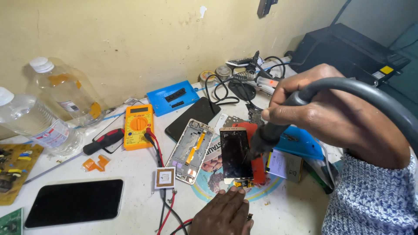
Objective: Applying heat to a smartphone frame to soften adhesive and prying the screen off for repair.
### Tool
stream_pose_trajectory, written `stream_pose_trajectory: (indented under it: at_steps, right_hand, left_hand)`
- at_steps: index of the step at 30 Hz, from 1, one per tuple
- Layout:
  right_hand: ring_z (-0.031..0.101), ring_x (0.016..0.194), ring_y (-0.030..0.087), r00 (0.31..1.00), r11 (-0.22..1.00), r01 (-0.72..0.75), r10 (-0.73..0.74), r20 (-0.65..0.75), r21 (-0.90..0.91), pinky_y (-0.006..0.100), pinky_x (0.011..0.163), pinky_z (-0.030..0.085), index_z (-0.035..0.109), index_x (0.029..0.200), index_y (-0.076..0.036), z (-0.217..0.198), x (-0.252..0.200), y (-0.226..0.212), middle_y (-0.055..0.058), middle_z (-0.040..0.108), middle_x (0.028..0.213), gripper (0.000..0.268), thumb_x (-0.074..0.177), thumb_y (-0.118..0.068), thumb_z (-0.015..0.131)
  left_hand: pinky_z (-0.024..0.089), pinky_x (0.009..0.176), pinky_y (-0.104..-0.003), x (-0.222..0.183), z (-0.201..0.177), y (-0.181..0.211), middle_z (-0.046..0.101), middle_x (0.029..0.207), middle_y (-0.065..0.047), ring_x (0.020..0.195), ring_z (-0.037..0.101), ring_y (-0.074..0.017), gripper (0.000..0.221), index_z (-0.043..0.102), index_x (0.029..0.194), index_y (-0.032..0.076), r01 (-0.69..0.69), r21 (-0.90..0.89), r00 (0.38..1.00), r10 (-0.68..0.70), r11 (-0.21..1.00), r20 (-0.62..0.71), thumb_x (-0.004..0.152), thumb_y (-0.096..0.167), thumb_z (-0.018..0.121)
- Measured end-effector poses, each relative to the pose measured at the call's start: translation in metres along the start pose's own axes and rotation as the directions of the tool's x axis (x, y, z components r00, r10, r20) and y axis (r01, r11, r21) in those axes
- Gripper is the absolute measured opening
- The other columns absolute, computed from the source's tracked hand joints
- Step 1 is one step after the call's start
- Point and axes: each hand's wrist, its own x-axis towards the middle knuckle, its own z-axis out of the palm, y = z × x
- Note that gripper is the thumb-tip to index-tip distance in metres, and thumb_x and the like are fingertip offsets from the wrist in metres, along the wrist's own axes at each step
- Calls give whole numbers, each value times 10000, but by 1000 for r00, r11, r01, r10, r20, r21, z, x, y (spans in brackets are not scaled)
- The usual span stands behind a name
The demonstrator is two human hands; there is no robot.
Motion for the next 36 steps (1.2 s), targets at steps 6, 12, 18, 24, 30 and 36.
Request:
stream_pose_trajectory:
  at_steps: [6, 12, 18, 24, 30, 36]
  right_hand:
    - [643, 585, 161, 964, 965, -259, 256, -79, -37, 355, 570, 458, 825, 674, -61, 2, 6, 3, 70, 747, 613, 154, 750, -181, 766]
    - [715, 665, 152, 925, 914, -379, 376, -53, -142, 352, 630, 505, 838, 704, -148, 5, 13, 5, 6, 821, 726, 193, 772, -315, 771]
    - [722, 674, 141, 926, 922, -377, 378, 2, -85, 346, 632, 506, 824, 710, -130, 9, 15, 3, 5, 827, 751, 167, 794, -270, 791]
    - [715, 651, 112, 992, 996, -88, 88, 95, -4, 329, 629, 533, 843, 670, -138, 15, 13, 11, -11, 808, 655, 141, 735, -231, 759]
    - [761, 654, 97, 954, 958, -266, 277, 114, -104, 298, 638, 537, 837, 693, -155, 15, 12, -15, -21, 832, 688, 177, 790, -298, 803]
    - [726, 669, 91, 955, 943, -218, 259, 142, -253, 300, 636, 518, 838, 671, -230, 16, 13, -11, -65, 806, 667, 158, 737, -324, 730]
  left_hand:
    - [527, 1009, -450, -7, 9, -10, 710, 1303, -118, 1223, 660, -288, 310, 754, 1106, 103, -58, 40, 995, 54, 998, 85, 961, 375, 721]
    - [542, 965, -447, -11, 17, -16, 728, 1283, -107, 1253, 652, -276, 403, 740, 1109, 110, -61, 11, 993, 60, 998, 101, 1089, 464, 549]
    - [535, 968, -457, -9, 11, -13, 715, 1306, -125, 1271, 634, -285, 334, 754, 1102, 108, -35, -4, 987, 35, 999, 156, 1021, 418, 661]
    - [523, 987, -460, -5, 8, -11, 708, 1302, -147, 1255, 634, -312, 340, 754, 1120, 80, -44, -34, 982, 50, 998, 180, 1011, 392, 675]
    - [537, 978, -441, -3, 8, -9, 729, 1251, -137, 1182, 677, -299, 421, 755, 1059, 93, -67, 26, 997, 65, 997, 49, 1101, 406, 477]
    - [552, 931, -417, -4, 8, -14, 736, 1236, -118, 1145, 692, -286, 337, 743, 1013, 103, -78, 7, 997, 78, 997, 30, 1055, 384, 562]
